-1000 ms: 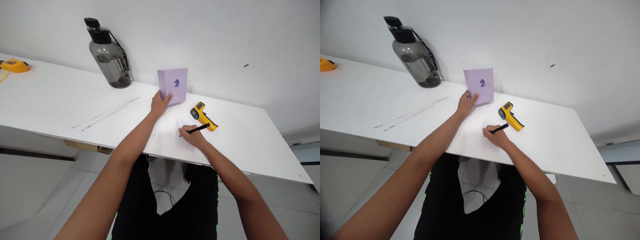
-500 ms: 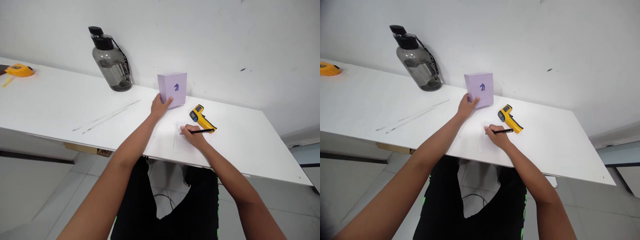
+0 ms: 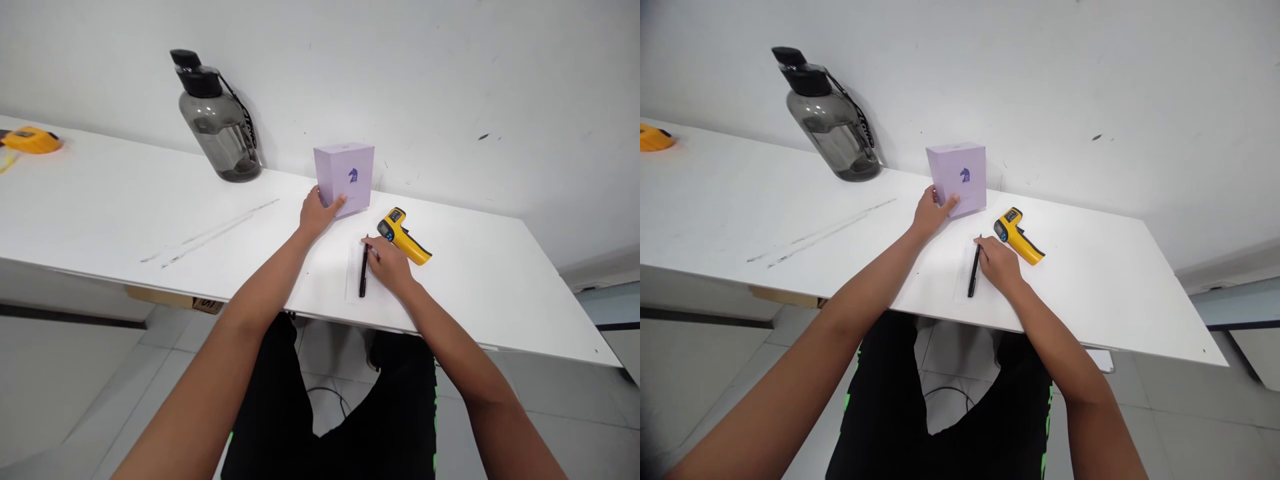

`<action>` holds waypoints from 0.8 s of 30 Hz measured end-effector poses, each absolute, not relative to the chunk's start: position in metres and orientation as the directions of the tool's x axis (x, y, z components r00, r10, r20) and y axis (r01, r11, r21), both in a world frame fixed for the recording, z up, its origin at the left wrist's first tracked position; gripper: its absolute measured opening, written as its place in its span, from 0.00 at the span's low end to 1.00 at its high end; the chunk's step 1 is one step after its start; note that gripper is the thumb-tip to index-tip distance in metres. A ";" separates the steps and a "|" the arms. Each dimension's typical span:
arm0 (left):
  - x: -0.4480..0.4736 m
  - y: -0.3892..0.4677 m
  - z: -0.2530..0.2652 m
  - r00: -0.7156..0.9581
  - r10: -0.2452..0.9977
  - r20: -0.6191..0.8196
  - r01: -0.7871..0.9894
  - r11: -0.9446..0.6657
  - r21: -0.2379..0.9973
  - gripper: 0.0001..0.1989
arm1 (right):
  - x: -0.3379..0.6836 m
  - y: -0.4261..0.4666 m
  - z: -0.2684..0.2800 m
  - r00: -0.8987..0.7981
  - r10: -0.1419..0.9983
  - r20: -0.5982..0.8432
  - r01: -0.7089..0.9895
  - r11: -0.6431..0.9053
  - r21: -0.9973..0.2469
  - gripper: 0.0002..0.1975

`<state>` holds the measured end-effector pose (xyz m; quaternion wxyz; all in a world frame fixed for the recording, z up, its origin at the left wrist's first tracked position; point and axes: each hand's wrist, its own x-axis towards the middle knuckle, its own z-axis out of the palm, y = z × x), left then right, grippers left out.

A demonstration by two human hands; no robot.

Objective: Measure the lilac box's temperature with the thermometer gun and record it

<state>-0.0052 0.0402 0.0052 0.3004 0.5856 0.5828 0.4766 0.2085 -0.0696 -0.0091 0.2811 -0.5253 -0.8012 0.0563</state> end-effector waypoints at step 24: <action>-0.008 0.042 0.006 -0.117 0.983 0.141 0.354 -0.091 0.931 0.44 | 0.244 -0.053 0.019 0.200 0.976 0.084 0.962 -0.179 -0.207 0.36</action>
